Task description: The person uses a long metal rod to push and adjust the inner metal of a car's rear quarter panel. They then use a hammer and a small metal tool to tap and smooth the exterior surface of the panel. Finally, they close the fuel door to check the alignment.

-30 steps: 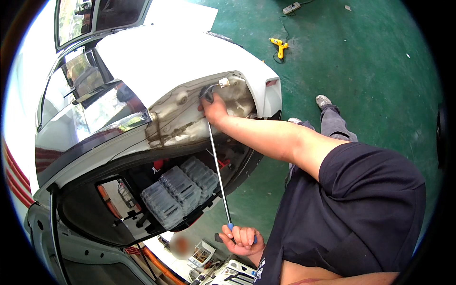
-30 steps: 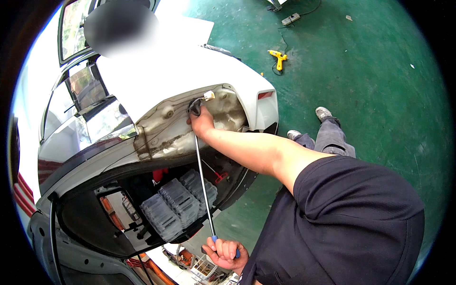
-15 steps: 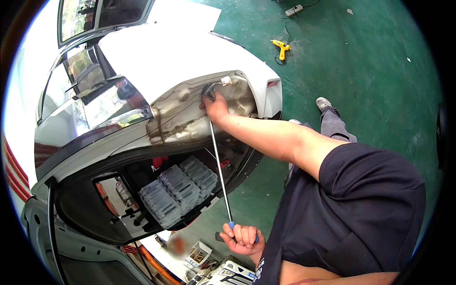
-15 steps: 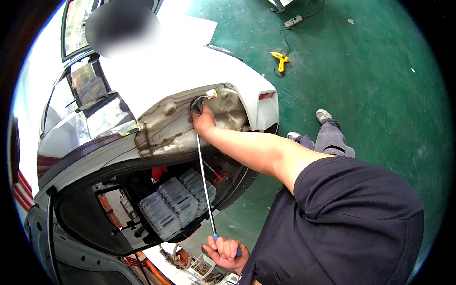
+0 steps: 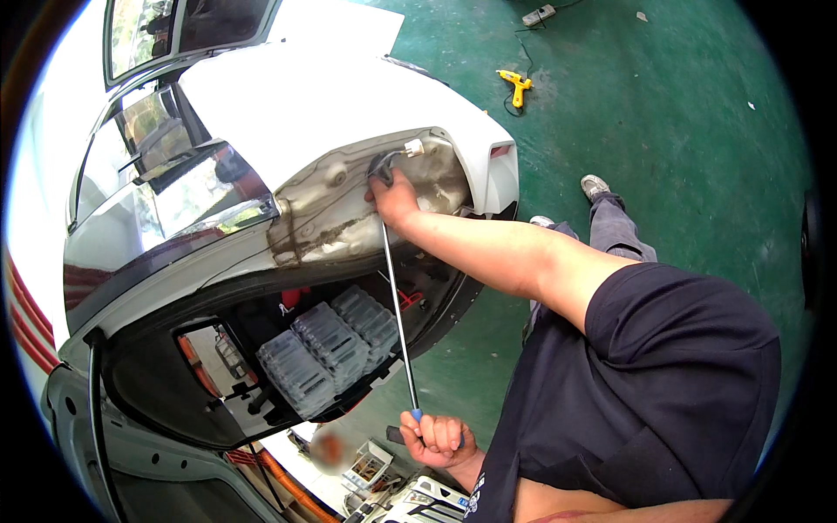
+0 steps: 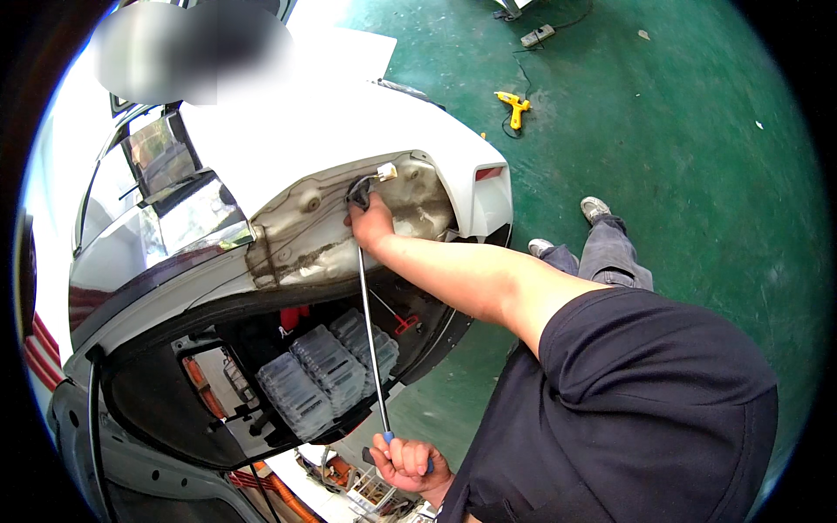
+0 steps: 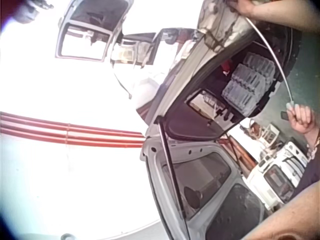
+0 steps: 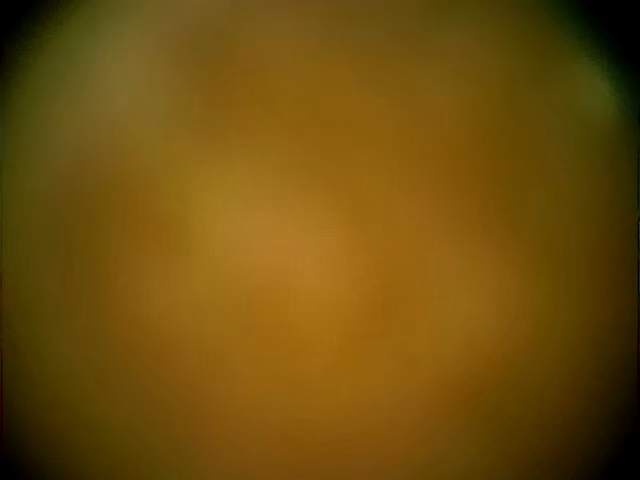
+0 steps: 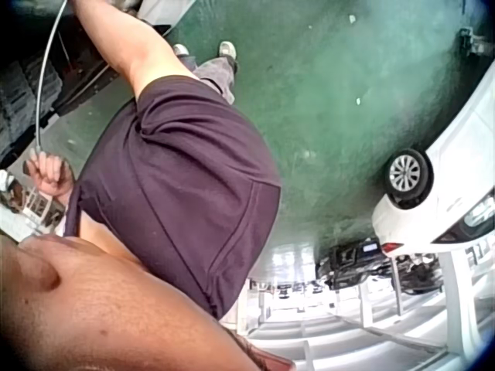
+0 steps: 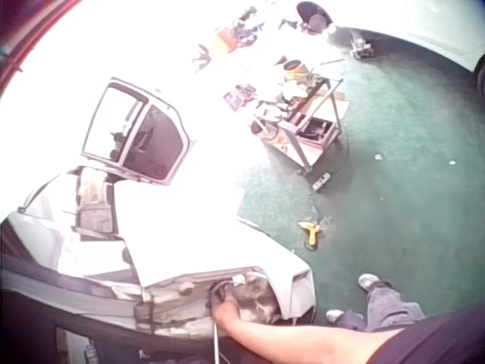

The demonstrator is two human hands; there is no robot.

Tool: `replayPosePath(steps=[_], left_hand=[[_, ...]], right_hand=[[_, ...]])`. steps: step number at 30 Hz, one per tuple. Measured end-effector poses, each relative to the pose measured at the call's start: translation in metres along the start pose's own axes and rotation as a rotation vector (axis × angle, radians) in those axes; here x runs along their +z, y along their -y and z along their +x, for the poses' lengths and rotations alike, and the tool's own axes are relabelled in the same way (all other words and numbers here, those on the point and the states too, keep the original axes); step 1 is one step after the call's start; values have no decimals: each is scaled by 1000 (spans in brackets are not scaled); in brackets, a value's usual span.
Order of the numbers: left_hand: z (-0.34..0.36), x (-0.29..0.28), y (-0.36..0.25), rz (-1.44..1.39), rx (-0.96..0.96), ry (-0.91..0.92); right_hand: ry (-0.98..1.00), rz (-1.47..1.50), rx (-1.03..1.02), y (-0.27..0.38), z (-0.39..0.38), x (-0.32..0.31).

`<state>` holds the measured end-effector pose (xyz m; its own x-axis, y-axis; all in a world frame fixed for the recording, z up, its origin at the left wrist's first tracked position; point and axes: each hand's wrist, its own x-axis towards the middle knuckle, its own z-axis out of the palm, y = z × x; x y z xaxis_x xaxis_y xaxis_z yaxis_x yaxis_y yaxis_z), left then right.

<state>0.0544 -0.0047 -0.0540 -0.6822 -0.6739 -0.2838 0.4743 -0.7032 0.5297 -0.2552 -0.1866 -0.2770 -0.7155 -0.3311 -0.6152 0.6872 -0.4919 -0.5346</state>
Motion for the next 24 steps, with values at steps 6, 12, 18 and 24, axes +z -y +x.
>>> replayPosePath(steps=[6,12,18,24], left_hand=[[-1,12,7,-104,27,-32],[-1,9,1,-54,8,-19],[2,-6,-4,37,-25,44],[-4,4,2,-52,22,-8]], right_hand=[[4,1,-14,0,2,1],[-4,-11,-7,0,2,0],[-20,13,-24,-2,2,2],[-11,11,-6,-1,2,2]])
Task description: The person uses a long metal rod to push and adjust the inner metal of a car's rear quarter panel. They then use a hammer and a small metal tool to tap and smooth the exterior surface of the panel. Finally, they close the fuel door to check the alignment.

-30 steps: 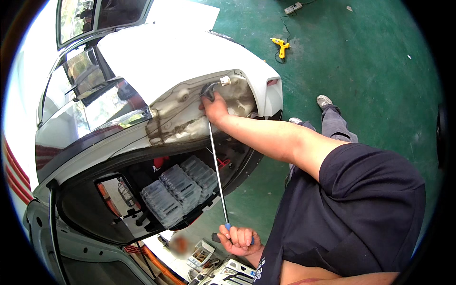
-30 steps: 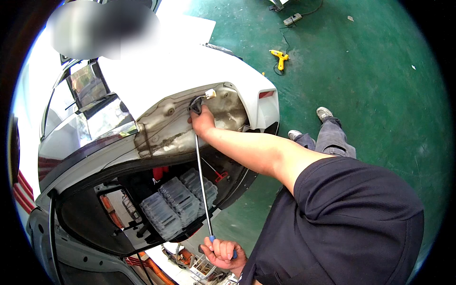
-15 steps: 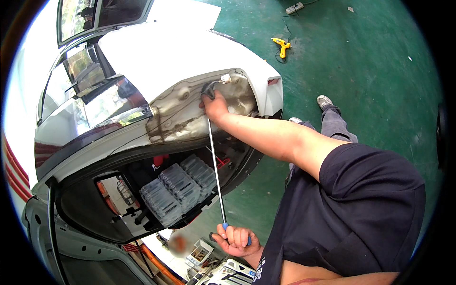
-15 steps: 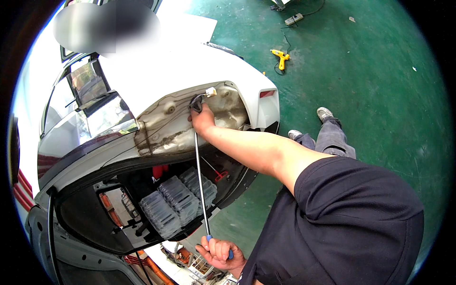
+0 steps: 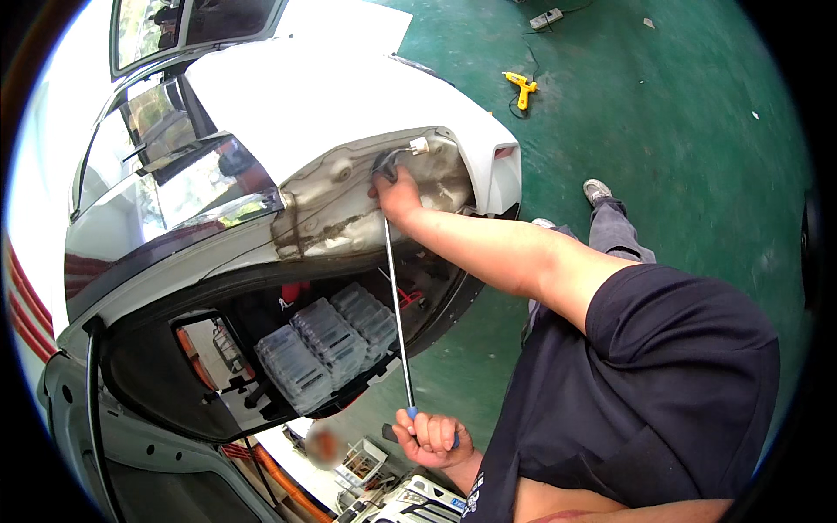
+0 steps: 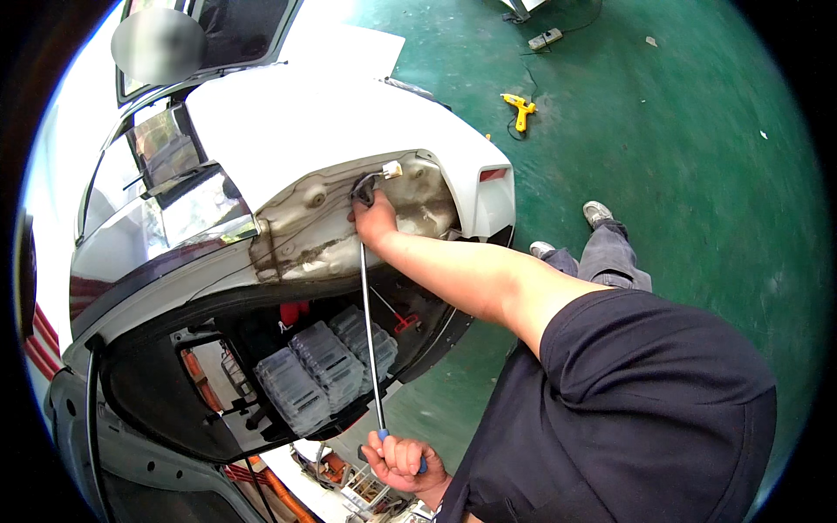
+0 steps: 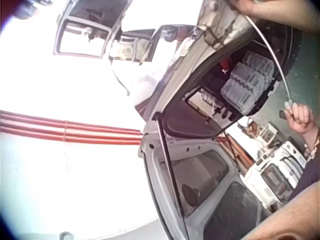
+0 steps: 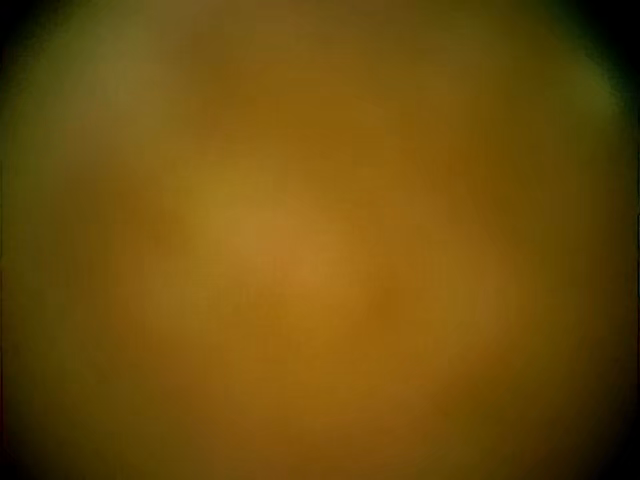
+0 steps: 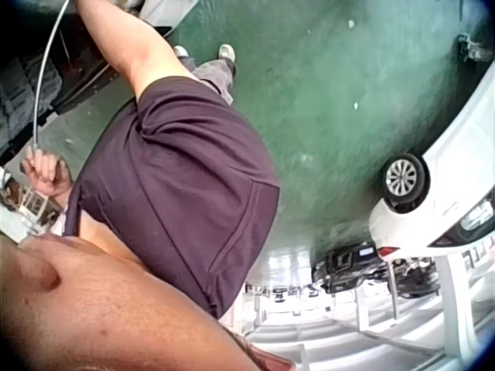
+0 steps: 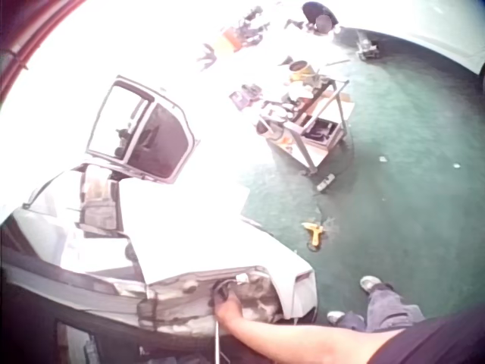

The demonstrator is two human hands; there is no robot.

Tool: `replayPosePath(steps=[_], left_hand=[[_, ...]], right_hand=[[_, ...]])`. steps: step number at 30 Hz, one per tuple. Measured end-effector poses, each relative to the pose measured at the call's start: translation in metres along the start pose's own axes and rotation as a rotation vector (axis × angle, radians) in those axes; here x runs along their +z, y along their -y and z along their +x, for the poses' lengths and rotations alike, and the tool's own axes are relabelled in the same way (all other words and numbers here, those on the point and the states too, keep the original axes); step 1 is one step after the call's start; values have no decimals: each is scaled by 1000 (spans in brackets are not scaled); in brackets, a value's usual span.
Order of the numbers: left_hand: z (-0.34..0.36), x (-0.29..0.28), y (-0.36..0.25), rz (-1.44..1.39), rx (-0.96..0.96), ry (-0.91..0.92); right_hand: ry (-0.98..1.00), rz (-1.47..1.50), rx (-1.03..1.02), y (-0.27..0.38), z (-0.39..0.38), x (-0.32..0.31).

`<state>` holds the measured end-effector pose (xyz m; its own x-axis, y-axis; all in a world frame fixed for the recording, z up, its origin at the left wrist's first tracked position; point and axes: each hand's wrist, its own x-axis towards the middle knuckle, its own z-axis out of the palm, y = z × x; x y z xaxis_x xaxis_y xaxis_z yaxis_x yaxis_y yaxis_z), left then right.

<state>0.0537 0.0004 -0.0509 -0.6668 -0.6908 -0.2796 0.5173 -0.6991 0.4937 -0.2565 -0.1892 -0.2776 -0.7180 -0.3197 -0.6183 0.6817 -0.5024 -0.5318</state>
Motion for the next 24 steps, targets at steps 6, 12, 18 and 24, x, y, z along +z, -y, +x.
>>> replayPosePath(steps=[6,12,18,24], left_hand=[[-10,10,8,23,2,-50],[-13,1,4,-3,6,-87],[-7,-11,-7,64,-12,-24],[-7,-6,-4,6,-12,-22]], right_hand=[[10,-3,-4,5,-6,-5],[22,-48,-11,5,-8,-8],[30,-33,-7,-4,-3,-4],[41,-19,-12,-6,-2,-3]])
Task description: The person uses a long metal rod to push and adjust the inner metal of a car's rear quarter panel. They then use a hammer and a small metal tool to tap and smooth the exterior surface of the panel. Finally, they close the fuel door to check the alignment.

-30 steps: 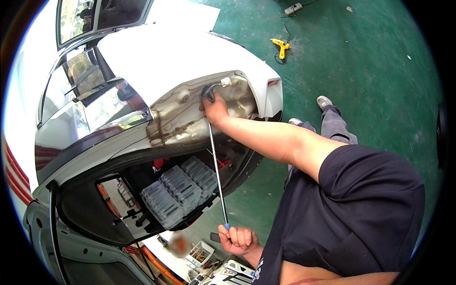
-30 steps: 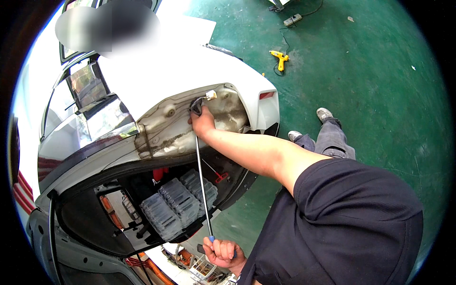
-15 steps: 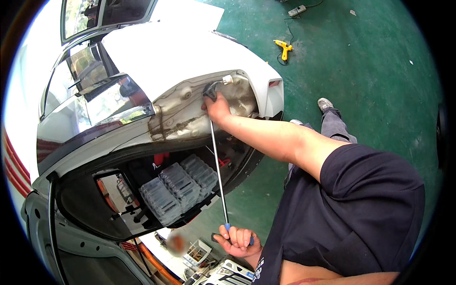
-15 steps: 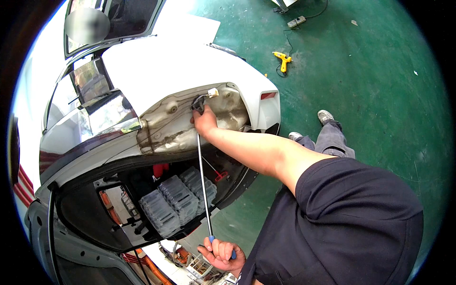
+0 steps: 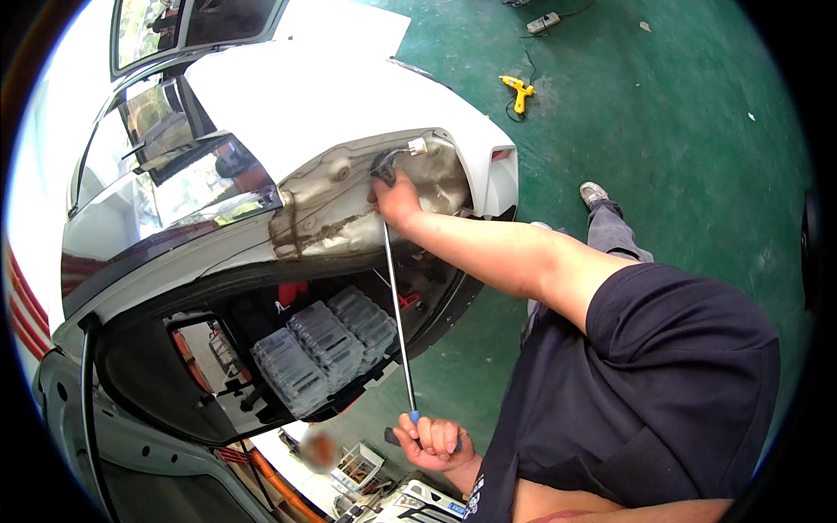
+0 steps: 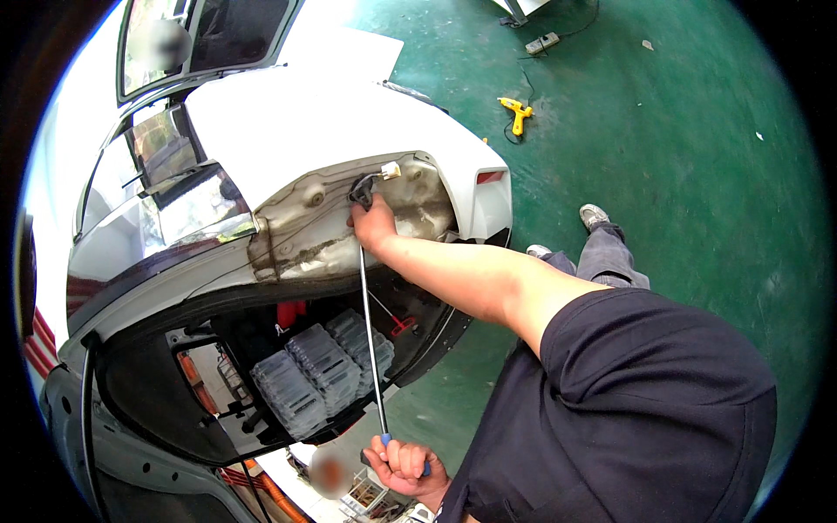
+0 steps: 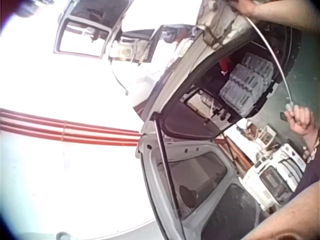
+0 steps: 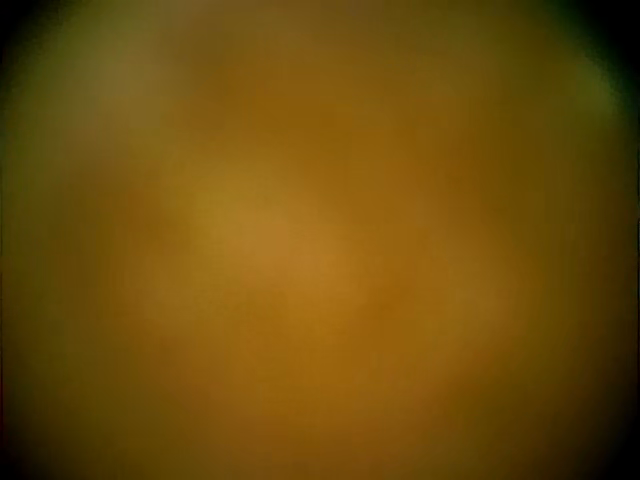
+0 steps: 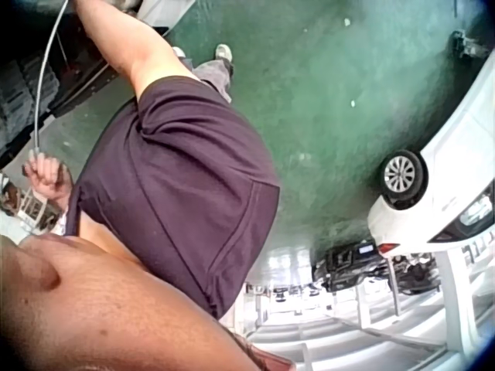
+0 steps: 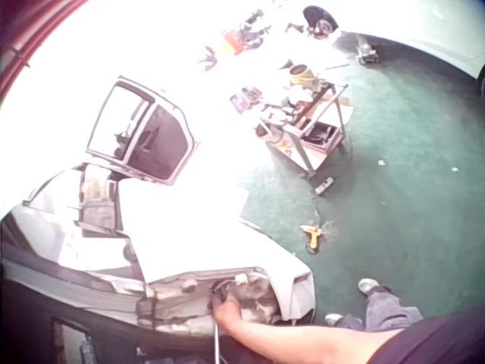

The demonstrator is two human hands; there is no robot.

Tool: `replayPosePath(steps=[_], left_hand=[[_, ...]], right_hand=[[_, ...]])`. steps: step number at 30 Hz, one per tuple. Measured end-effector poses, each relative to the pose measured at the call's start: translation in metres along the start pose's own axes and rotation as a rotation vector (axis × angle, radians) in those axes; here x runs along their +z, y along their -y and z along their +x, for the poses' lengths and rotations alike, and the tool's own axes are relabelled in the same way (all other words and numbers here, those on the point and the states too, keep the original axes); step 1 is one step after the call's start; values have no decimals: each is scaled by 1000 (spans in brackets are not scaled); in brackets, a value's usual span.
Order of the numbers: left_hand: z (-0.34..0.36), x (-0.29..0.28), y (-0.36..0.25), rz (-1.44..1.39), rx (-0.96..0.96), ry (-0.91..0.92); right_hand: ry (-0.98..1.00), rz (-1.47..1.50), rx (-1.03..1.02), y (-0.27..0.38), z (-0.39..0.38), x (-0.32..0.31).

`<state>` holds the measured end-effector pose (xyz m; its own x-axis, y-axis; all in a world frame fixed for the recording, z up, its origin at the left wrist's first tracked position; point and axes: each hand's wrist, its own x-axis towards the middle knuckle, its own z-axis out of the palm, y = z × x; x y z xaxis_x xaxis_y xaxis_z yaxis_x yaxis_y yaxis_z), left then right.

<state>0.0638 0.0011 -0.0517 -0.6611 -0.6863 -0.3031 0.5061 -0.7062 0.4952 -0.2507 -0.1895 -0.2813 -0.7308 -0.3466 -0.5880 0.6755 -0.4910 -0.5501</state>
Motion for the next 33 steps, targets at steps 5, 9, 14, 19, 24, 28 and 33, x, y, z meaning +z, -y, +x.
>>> replayPosePath(steps=[5,9,14,19,24,28,33], left_hand=[[-1,15,1,-12,14,-13],[-1,15,-3,1,31,-37],[4,3,-8,84,-30,47],[3,6,-6,28,-11,44],[2,16,3,-5,29,39],[2,13,7,-23,23,34],[3,2,0,7,-15,54]], right_hand=[[-4,-14,20,5,-2,0],[-22,22,43,9,-4,1],[-42,46,35,8,-4,2],[-51,-6,38,8,-5,2],[-60,24,33,11,-5,3],[-66,-3,45,12,-5,3],[-56,-5,26,9,-3,1]])
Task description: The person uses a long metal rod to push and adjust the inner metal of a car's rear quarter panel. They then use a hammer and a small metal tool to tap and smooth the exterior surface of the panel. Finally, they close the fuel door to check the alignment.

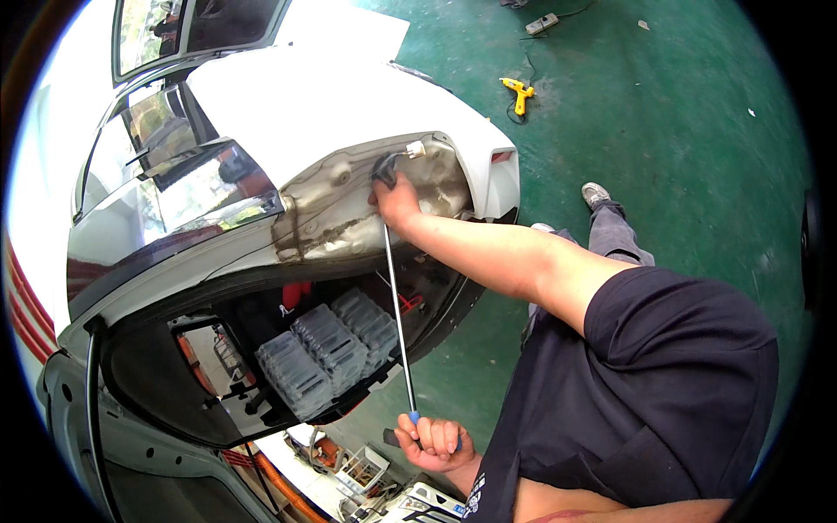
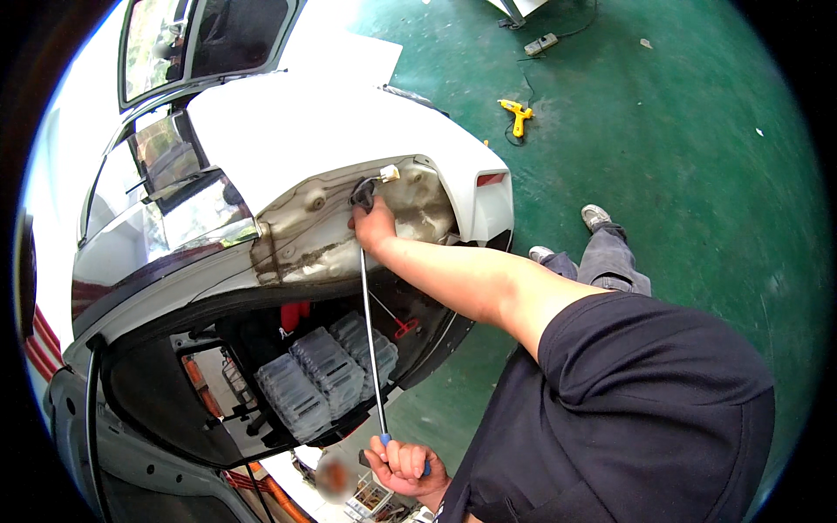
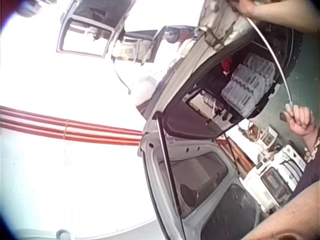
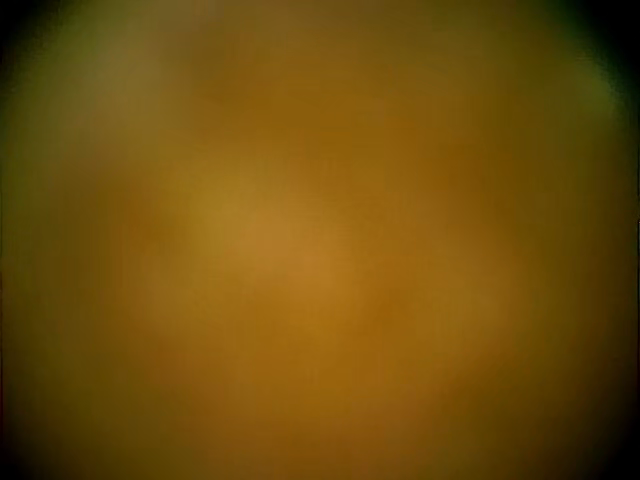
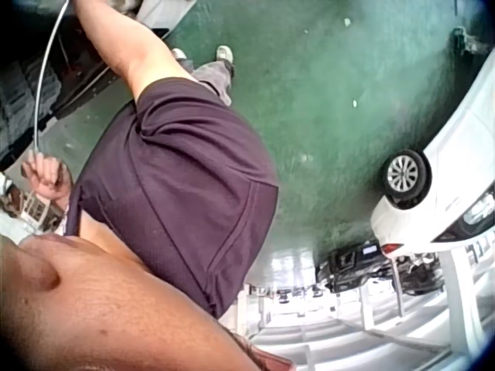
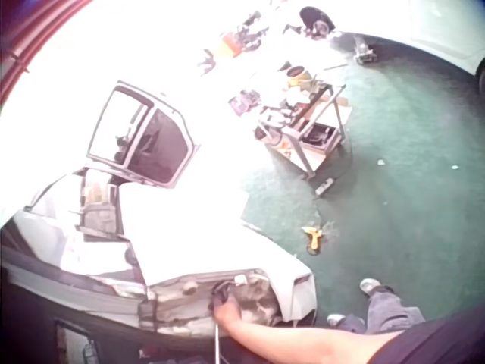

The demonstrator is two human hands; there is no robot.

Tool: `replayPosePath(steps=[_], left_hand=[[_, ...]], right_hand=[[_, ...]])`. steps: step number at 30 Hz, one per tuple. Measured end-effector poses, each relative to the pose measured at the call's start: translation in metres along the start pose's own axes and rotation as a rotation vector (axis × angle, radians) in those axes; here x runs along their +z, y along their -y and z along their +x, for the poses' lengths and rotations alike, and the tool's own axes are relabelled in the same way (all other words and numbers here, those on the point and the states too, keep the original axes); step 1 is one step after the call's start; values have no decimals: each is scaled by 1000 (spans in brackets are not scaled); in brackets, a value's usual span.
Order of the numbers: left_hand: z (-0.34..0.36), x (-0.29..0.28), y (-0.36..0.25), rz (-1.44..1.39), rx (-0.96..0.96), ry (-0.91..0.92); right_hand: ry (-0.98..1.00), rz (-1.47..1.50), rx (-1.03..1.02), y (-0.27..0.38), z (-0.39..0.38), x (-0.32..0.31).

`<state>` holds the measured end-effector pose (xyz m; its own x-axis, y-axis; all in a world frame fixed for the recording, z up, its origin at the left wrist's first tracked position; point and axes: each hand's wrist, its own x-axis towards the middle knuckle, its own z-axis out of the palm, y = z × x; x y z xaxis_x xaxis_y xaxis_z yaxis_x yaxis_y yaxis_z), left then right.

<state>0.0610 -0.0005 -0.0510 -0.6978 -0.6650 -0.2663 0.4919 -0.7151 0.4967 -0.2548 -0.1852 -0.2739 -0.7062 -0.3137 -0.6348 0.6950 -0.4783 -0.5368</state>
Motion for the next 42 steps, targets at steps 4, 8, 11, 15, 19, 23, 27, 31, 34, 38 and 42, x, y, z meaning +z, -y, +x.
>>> replayPosePath(steps=[4,8,11,15,19,23,27,31,34,38,42], left_hand=[[4,-7,-7,70,-35,45],[0,-5,-2,8,7,4],[-5,2,5,-18,33,-17],[-4,6,12,-49,33,-16],[-4,2,9,-47,16,-11],[0,-6,-7,29,-30,19],[2,-11,-13,109,-50,44],[-1,-6,-3,21,-7,15],[-3,5,5,-47,27,-18],[0,15,6,-53,23,-6],[-2,11,2,-21,12,-27]], right_hand=[[8,42,18,-4,1,2],[27,46,-22,-5,1,1],[37,47,-30,-4,0,0],[22,34,-33,-4,0,-1],[16,13,-15,-4,0,-1],[18,22,-16,-3,-1,-1],[17,35,-40,-3,-2,-1],[28,3,-48,-6,1,-1],[32,17,-43,-9,3,0],[30,5,-47,-9,4,1],[21,8,-53,-7,3,1]])
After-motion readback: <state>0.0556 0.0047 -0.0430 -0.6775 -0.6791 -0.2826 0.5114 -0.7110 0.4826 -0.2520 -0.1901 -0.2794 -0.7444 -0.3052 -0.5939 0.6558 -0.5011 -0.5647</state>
